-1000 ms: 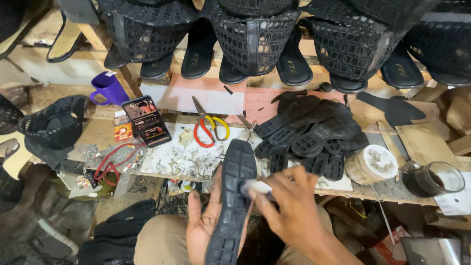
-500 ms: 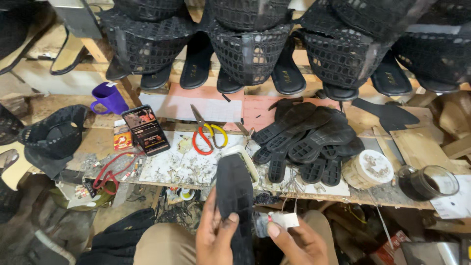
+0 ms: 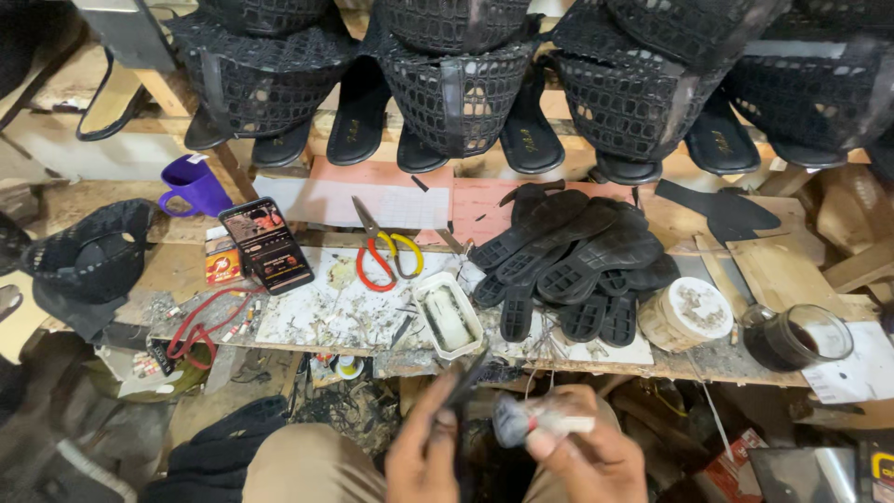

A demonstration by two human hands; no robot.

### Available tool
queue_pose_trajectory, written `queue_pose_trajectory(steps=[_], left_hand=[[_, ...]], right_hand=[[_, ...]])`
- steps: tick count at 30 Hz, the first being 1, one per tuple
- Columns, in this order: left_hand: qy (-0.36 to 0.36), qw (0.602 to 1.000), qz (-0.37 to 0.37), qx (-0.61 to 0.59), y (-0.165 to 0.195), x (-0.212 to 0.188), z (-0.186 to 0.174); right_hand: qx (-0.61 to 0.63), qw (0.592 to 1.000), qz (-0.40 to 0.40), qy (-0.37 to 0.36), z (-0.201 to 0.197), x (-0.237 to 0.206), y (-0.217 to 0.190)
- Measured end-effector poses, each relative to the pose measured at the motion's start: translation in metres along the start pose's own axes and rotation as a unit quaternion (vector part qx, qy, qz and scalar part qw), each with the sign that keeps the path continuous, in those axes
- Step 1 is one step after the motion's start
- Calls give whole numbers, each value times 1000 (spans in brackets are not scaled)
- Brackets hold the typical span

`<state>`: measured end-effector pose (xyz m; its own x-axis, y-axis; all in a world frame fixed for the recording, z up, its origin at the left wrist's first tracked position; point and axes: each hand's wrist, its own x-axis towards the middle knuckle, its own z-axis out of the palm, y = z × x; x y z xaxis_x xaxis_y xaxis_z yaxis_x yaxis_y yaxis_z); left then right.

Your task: The person repeatedly wipes the soles of black slip-on shoes with a white cloth. They handle several shoes one at a time, turning them over to access the soles and rubbing the surface thoroughly. The shoes are placed back on the workbench after cleaning.

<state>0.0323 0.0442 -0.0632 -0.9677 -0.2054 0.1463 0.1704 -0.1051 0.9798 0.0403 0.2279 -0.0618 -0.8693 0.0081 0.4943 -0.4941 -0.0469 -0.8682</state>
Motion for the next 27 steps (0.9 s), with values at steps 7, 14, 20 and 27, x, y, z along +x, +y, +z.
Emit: queue_pose_trajectory(steps=[7, 14, 20, 27], left_hand=[[-8, 794, -182, -579, 2, 29, -10], [53, 783, -165, -597, 1, 82, -3], [24, 846, -125, -518, 29, 90, 15], [24, 869, -188, -458, 50, 42, 18]], right_hand=[[223, 928, 165, 248, 2, 7, 27], [286, 864, 314, 271, 40, 0, 9], [316, 843, 317, 298, 47, 16, -6], [239, 885, 278, 288, 28, 35, -11]])
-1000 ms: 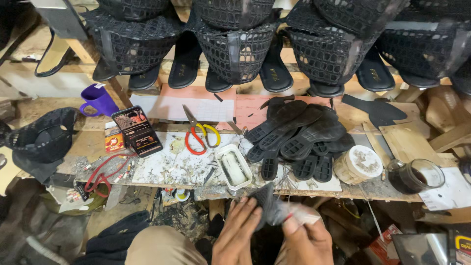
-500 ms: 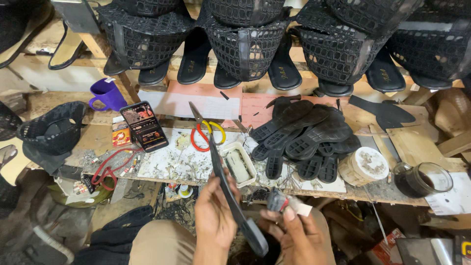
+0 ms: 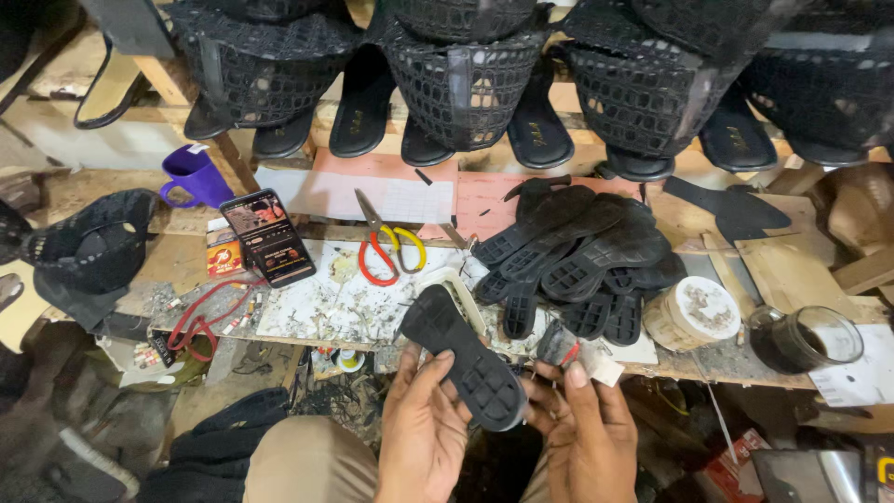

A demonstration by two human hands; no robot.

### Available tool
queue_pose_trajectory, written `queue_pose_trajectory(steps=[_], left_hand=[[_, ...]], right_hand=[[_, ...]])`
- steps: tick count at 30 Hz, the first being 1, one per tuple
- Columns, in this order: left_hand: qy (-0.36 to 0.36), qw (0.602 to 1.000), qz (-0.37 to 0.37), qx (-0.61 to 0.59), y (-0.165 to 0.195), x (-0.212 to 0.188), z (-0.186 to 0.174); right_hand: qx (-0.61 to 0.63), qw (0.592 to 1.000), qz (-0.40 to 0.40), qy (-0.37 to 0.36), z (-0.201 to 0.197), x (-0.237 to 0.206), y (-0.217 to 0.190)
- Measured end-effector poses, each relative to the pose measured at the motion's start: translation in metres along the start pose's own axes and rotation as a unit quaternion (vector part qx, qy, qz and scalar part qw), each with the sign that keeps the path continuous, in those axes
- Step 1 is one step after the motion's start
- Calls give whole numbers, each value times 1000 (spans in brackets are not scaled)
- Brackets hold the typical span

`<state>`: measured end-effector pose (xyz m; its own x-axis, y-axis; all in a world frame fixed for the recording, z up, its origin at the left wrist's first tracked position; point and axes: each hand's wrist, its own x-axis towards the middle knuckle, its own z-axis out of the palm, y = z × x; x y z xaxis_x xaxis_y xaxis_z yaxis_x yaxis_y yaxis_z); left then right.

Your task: The person repeatedly wipes the soles of black slip-on shoes with a white cloth. They handle several shoes one at a time, turning them over to access the soles and rubbing the surface thoroughly. The shoes are placed back on the workbench after cleaning.

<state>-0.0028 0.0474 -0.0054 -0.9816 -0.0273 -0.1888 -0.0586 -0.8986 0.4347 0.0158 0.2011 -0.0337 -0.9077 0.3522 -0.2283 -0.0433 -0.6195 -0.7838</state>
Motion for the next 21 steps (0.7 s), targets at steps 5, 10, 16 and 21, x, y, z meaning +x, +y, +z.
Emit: queue_pose_trajectory(steps=[5, 10, 16, 21], left_hand=[[51, 998, 17, 37, 11, -6, 10], [87, 990, 59, 97, 10, -8, 4], [185, 954, 177, 153, 101, -2, -99], [404, 834, 197, 320, 228, -2, -223]], right_hand=[[-14, 994, -107, -35, 2, 1, 5], [-140, 983, -92, -72, 10, -10, 10], [-194, 967, -109, -126, -1, -1, -1], [-201, 974, -84, -69, -19, 20, -9]])
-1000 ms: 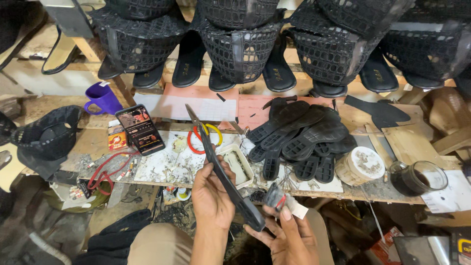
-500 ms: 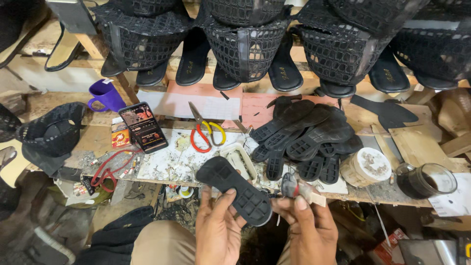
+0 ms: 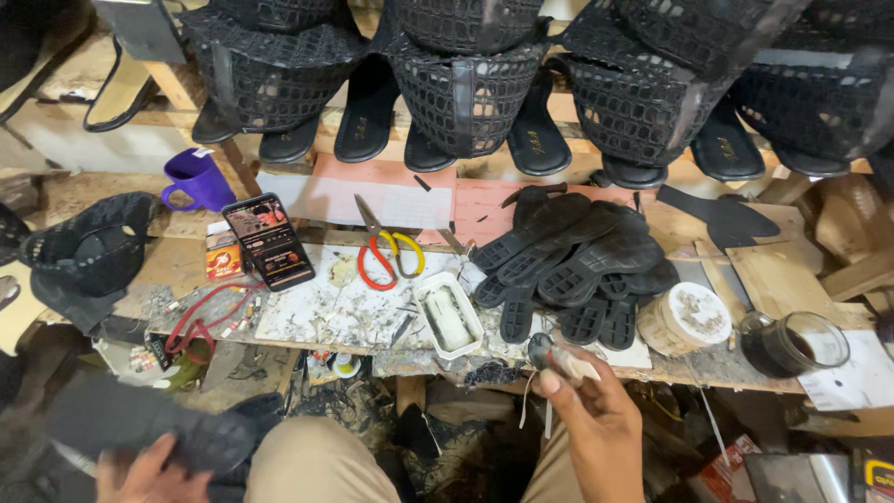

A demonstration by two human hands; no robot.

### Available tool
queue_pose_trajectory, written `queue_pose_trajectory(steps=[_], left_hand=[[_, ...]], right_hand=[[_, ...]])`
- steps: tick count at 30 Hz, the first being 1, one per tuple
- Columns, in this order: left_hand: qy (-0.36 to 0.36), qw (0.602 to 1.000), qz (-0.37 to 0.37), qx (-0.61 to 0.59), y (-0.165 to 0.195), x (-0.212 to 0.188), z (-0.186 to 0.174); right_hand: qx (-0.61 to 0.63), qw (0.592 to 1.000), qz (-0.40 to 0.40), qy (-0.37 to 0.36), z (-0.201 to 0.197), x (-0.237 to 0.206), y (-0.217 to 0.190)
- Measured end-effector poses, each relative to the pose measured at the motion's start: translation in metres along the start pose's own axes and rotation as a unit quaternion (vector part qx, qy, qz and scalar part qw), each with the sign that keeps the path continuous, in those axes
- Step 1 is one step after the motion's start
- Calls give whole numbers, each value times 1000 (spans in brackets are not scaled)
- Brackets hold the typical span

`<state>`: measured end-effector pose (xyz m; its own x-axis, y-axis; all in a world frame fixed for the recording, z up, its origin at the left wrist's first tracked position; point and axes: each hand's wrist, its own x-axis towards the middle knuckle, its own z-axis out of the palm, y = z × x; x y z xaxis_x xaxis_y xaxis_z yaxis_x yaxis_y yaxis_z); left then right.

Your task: The person repeatedly wipes the soles of black slip-on shoes with a white cloth. They handle several shoes one at a time, turning them over to access the soles and rubbing the surface thoroughly. The shoes are placed back on the workbench after cleaning.

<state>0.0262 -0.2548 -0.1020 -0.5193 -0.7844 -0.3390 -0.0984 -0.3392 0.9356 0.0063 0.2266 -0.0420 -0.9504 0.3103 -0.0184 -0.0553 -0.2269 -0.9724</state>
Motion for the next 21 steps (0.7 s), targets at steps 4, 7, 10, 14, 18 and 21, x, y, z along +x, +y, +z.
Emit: queue_pose_trajectory(steps=[4, 7, 10, 14, 18, 21], left_hand=[[107, 953, -72, 276, -25, 33, -20], [99, 947, -87, 292, -41, 23, -2], [100, 947, -85, 294, -48, 7, 2], [99, 944, -77, 304, -49, 18, -10], [118, 935, -16, 333, -37, 39, -11], [120, 940, 149, 284, -27, 1, 24]], right_hand=[[-89, 994, -54, -35, 2, 22, 1], [-288, 937, -197, -18, 5, 59, -7], [-498, 803, -325, -29, 10, 101, -14], [-525, 790, -306, -82, 10, 130, -20], [-483, 832, -267, -49, 4, 126, -37], [-405, 888, -214, 33, -4, 106, -61]])
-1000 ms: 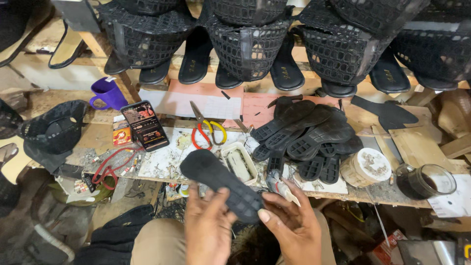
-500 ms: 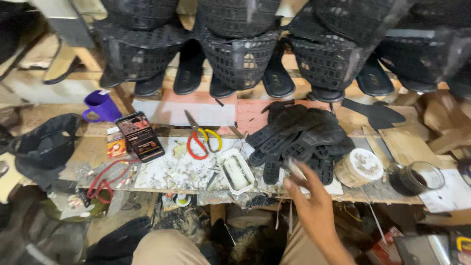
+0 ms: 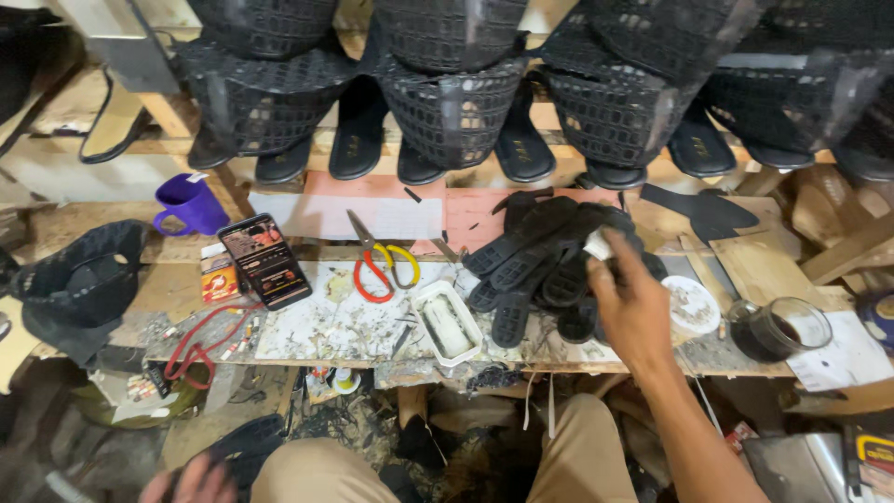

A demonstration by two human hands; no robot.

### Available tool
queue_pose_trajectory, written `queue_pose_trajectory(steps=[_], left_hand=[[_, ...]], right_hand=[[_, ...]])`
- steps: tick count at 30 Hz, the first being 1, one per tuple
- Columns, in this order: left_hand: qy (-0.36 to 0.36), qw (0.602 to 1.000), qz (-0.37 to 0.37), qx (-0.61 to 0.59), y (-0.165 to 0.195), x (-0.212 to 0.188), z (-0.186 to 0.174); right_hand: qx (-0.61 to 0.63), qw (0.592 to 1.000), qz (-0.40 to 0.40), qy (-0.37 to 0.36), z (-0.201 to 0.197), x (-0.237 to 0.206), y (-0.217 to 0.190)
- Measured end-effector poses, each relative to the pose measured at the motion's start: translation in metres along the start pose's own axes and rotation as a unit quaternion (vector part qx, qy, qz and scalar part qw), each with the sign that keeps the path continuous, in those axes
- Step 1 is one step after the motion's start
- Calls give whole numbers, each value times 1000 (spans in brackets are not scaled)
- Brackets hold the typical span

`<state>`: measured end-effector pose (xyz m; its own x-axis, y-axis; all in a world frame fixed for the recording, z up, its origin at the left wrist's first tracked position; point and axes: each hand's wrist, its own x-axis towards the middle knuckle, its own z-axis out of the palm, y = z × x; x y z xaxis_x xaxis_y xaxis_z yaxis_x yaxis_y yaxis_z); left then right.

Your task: The person repeatedly wipes the soles of black slip-on shoes with a white cloth. They handle several shoes one at a time, turning them over to access the soles and rubbing the surface thoroughly. The shoes are placed back on the workbench after cleaning.

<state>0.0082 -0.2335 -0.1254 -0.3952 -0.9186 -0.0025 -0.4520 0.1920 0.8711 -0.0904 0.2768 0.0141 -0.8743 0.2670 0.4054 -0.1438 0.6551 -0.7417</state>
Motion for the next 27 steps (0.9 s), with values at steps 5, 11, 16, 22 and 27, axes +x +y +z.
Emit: queue_pose_trajectory(steps=[5, 11, 16, 22, 27], left_hand=[[-514, 774, -123, -349, 83, -204, 58], [-646, 570, -293, -415, 156, -274, 70], [-586, 642, -228, -438, 148, -270, 64], [-463, 698, -250, -486, 88, -225, 62], [-498, 673, -300, -457, 1, -198, 82]], right_hand=[[-18, 989, -140, 41, -43, -58, -15], [270, 872, 206, -353, -20, -129, 33], [246, 895, -245, -281, -20, -152, 58], [197, 961, -30, -192, -4, -82, 24], [29, 963, -151, -223, 52, -40, -20]])
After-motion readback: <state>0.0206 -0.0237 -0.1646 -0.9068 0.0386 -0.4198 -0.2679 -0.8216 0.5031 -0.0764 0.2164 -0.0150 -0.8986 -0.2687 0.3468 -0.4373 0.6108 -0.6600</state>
